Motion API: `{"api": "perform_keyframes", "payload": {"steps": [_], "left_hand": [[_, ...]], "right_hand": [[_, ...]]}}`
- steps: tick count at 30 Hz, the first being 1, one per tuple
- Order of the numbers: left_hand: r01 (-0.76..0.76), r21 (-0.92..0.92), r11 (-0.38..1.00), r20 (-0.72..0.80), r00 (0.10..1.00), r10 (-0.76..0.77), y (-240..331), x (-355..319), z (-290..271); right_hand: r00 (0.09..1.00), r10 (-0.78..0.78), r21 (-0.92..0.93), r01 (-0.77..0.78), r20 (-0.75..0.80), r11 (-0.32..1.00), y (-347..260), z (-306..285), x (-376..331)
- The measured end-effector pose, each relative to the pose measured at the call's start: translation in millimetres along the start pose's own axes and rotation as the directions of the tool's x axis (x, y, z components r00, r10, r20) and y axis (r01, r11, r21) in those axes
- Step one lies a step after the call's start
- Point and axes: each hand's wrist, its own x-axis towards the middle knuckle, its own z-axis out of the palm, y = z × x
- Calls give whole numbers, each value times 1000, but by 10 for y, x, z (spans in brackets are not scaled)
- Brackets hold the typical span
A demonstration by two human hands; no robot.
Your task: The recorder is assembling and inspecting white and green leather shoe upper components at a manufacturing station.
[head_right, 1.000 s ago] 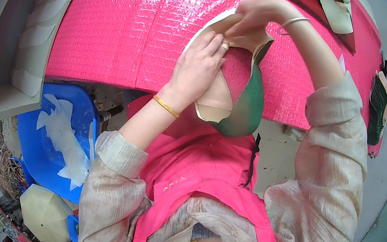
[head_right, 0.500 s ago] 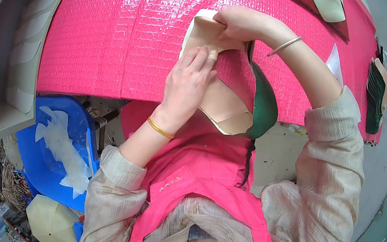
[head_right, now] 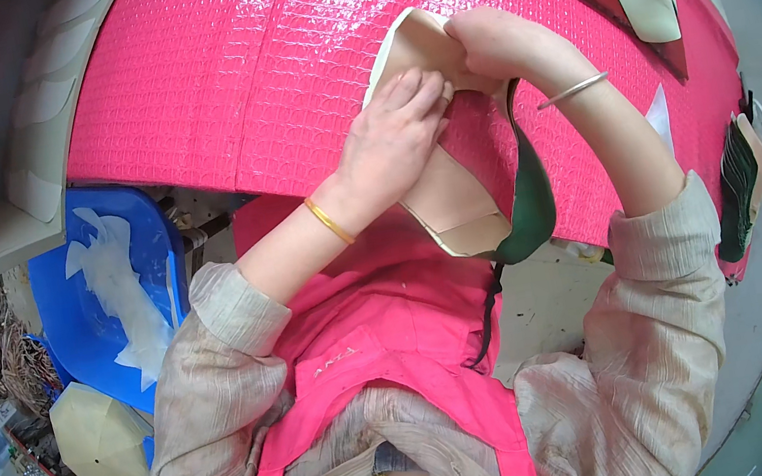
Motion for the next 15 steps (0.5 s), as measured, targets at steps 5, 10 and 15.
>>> {"api": "perform_keyframes", "payload": {"steps": [5,10,15], "left_hand": [[36,-69,997,45,998,-33,28,71,44],[-12,14,1000,-79,997,13,7,76,90],[31,45,999,214,976,-40,95,182,42]], "right_hand": [[1000,-7,-38,6,-24,999,49,29,-14],[998,34,-9,-34,-61,999,74,36,-134],[992,57,18,-56,-114,998,127,49,-215]]}}
